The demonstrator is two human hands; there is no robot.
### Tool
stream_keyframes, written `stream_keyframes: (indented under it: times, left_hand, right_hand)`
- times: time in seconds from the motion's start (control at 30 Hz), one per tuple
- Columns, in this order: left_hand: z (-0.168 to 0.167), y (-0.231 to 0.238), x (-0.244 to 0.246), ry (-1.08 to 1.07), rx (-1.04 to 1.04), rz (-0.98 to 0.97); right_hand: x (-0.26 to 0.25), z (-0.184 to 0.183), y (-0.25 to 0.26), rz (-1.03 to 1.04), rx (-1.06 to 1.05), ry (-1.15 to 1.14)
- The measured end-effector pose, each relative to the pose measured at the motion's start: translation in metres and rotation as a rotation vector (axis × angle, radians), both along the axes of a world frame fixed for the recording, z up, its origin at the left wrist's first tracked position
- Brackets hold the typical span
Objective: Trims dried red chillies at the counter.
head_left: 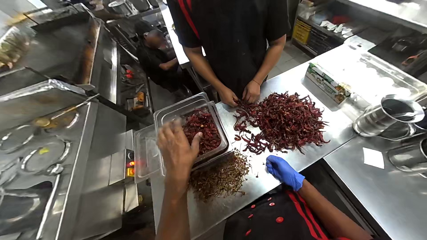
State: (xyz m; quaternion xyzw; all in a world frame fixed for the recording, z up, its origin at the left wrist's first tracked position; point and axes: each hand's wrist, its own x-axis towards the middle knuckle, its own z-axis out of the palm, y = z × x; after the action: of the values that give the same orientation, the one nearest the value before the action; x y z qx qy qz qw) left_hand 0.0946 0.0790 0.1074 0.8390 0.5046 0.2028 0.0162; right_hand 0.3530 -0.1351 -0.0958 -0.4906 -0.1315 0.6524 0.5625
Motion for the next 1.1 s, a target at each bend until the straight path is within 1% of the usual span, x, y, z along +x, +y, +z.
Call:
stream_keyframes:
  times: [0.07,0.1,0.17,0.2,0.23,0.27,0.33,0.4,0.47,0.57,0.63,0.8,0.87,0.97,1.03,1.1]
  left_hand:
    - [-0.010,-0.008,0.012,-0.092,0.117,0.017]
    - [-0.022,-0.023,0.024,-0.141,0.107,-0.030]
    - [-0.064,-0.058,0.054,-0.182,-0.082,-0.197]
    - [-0.093,-0.069,0.073,-0.191,-0.182,-0.280]
    - [-0.124,-0.075,0.089,-0.165,-0.290,-0.325]
    - [-0.154,-0.075,0.102,-0.137,-0.373,-0.331]
    - [-0.198,-0.066,0.116,-0.110,-0.436,-0.258]
    - [-0.220,-0.049,0.128,-0.112,-0.417,-0.149]
    - [-0.232,-0.034,0.135,-0.135,-0.383,-0.070]
    - [-0.239,-0.024,0.139,-0.135,-0.325,-0.036]
    - [-0.228,-0.034,0.137,-0.144,-0.318,-0.079]
    - [-0.211,-0.067,0.131,-0.350,-0.234,-0.216]
    - [-0.203,-0.088,0.122,-0.455,-0.253,-0.238]
    - [-0.185,-0.112,0.112,-0.563,-0.296,-0.173]
    - [-0.177,-0.118,0.108,-0.570,-0.301,-0.190]
    - [-0.174,-0.121,0.105,-0.552,-0.288,-0.228]
  right_hand:
    - [-0.004,0.000,0.000,-0.023,-0.019,0.154]
    - [-0.005,-0.002,-0.001,-0.034,-0.012,0.193]
    - [-0.003,0.003,0.000,-0.072,-0.011,0.214]
    - [-0.001,0.006,0.000,-0.087,-0.008,0.199]
    - [0.003,0.009,0.000,-0.089,0.006,0.164]
    - [0.007,0.013,0.001,-0.091,0.020,0.122]
    - [0.014,0.021,-0.004,-0.096,0.039,0.028]
    - [0.021,0.022,-0.013,-0.090,0.054,-0.061]
    - [0.025,0.019,-0.025,-0.086,0.053,-0.119]
    - [0.027,0.009,-0.040,-0.104,0.026,-0.110]
    - [0.028,0.006,-0.046,-0.110,0.017,-0.092]
    - [0.041,0.016,-0.037,-0.123,0.033,-0.168]
    - [0.040,0.022,-0.026,-0.086,0.048,-0.194]
    - [0.026,0.027,-0.002,0.021,0.096,-0.204]
    - [0.012,0.030,0.012,0.108,0.141,-0.261]
    - [0.001,0.036,0.021,0.179,0.156,-0.369]
